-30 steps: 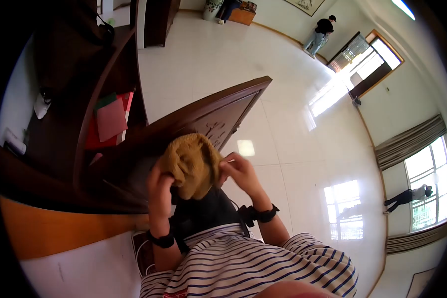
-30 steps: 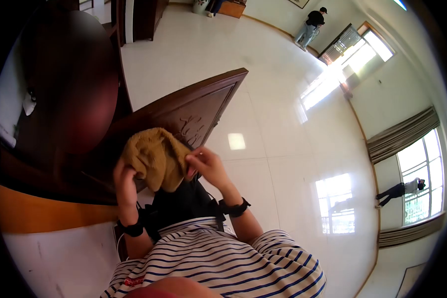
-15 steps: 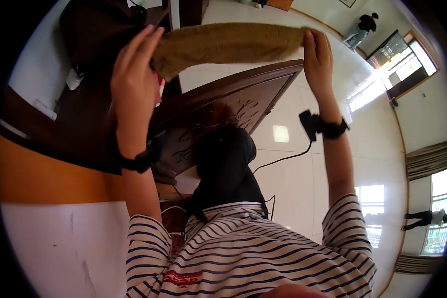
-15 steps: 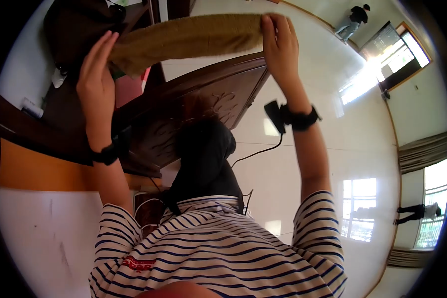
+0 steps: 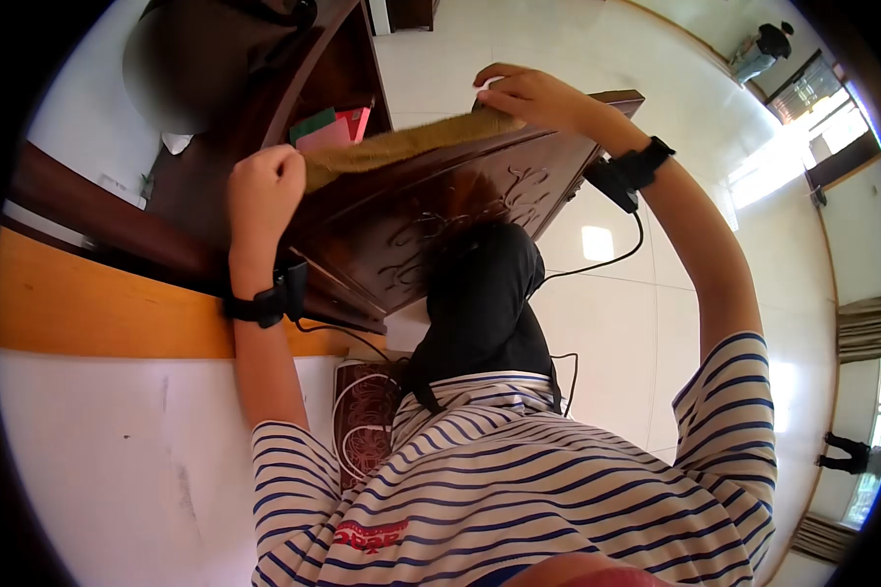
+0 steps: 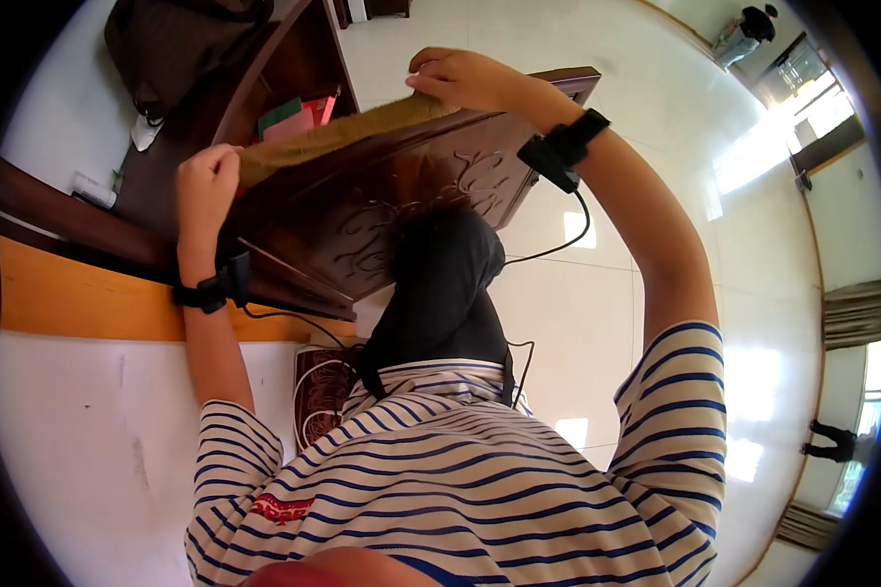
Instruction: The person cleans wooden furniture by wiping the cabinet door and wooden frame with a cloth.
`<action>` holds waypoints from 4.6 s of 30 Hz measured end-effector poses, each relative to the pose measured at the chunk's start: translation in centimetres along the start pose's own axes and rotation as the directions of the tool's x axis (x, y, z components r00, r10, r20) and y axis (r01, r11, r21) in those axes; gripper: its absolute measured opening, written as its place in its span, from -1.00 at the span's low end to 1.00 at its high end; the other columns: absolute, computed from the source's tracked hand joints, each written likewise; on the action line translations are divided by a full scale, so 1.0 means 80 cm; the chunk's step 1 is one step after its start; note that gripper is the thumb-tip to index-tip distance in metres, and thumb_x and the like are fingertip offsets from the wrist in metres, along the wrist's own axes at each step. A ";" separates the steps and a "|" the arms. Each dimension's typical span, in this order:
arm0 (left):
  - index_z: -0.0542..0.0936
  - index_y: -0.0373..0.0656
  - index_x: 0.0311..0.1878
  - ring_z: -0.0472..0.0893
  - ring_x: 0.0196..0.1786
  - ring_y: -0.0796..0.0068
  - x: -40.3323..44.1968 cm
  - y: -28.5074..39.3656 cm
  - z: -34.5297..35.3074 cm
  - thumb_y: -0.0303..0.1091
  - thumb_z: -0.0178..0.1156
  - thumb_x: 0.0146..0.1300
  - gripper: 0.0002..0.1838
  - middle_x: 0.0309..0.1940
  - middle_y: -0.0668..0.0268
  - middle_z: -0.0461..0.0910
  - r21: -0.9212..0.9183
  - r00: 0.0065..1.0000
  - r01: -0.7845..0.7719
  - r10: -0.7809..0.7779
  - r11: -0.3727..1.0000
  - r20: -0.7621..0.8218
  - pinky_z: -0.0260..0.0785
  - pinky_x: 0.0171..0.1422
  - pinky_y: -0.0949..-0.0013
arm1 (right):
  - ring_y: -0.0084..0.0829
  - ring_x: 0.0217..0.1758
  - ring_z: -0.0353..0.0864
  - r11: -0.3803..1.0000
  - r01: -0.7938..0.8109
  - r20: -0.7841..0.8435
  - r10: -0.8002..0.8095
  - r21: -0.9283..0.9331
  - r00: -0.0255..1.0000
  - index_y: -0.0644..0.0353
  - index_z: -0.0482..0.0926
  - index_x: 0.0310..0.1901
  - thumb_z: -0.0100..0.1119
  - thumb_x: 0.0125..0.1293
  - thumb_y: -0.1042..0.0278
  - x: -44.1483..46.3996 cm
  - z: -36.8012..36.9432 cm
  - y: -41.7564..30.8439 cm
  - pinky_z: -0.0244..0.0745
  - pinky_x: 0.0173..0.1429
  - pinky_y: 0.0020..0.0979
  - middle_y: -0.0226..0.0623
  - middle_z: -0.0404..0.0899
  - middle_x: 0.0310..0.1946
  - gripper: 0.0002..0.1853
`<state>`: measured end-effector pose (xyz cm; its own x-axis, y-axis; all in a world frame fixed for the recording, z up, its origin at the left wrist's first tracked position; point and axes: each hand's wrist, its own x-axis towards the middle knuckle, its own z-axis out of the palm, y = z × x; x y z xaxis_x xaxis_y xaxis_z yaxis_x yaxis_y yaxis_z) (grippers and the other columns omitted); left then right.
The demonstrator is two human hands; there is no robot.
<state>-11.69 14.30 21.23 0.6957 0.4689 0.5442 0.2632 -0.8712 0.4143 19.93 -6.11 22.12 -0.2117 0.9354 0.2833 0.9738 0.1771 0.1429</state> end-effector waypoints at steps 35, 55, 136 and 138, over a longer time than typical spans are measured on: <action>0.67 -0.25 -0.57 0.64 -0.51 -0.07 0.052 0.157 0.186 -0.05 -0.12 0.36 -0.42 -0.62 -0.02 0.60 0.277 0.975 0.169 -0.202 0.946 0.094 0.52 -0.33 0.00 | 0.07 -0.27 0.62 0.858 -0.396 0.064 0.398 0.327 0.915 0.24 0.71 -0.36 -0.05 0.37 -0.17 -0.030 0.039 0.053 0.50 -0.11 -0.10 0.05 0.63 -0.44 -0.42; 0.48 -0.10 -0.59 0.49 -0.63 0.36 0.072 0.212 0.287 -0.04 0.14 0.26 -0.60 -0.71 0.33 0.43 0.206 0.932 -0.254 0.296 0.945 -0.209 0.33 -0.49 0.28 | -0.03 -0.11 0.55 0.766 -0.641 -0.328 0.619 0.050 0.714 0.21 0.65 -0.34 0.02 0.39 0.18 -0.147 0.060 0.099 0.36 0.09 -0.08 -0.07 0.63 -0.34 -0.69; 0.56 -0.13 -0.23 0.61 -0.26 -0.15 -0.042 0.010 0.041 0.10 -0.12 0.47 -0.52 -0.35 -0.01 0.65 0.338 0.970 0.212 -0.239 0.917 0.040 0.43 -0.20 -0.06 | -0.09 -0.21 0.70 0.893 -0.423 0.054 0.420 0.155 0.906 0.09 0.71 -0.31 -0.22 0.36 -0.02 0.141 0.109 -0.119 0.59 -0.10 -0.15 -0.20 0.71 -0.29 -0.50; 0.59 -0.12 -0.23 0.62 -0.27 -0.10 -0.043 0.010 0.039 0.07 -0.06 0.46 -0.55 -0.36 0.00 0.64 0.310 0.980 0.182 -0.200 0.933 0.027 0.44 -0.22 0.01 | -0.13 -0.29 0.70 0.941 -0.328 -0.069 0.334 0.085 0.940 0.09 0.68 -0.36 -0.16 0.37 0.07 0.135 0.107 -0.121 0.58 -0.18 -0.16 -0.23 0.69 -0.39 -0.58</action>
<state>-11.81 11.55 17.41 0.6469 0.6293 0.4306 0.5793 -0.7728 0.2592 8.95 4.90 15.69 0.1208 0.9173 0.3794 0.9926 -0.1145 -0.0393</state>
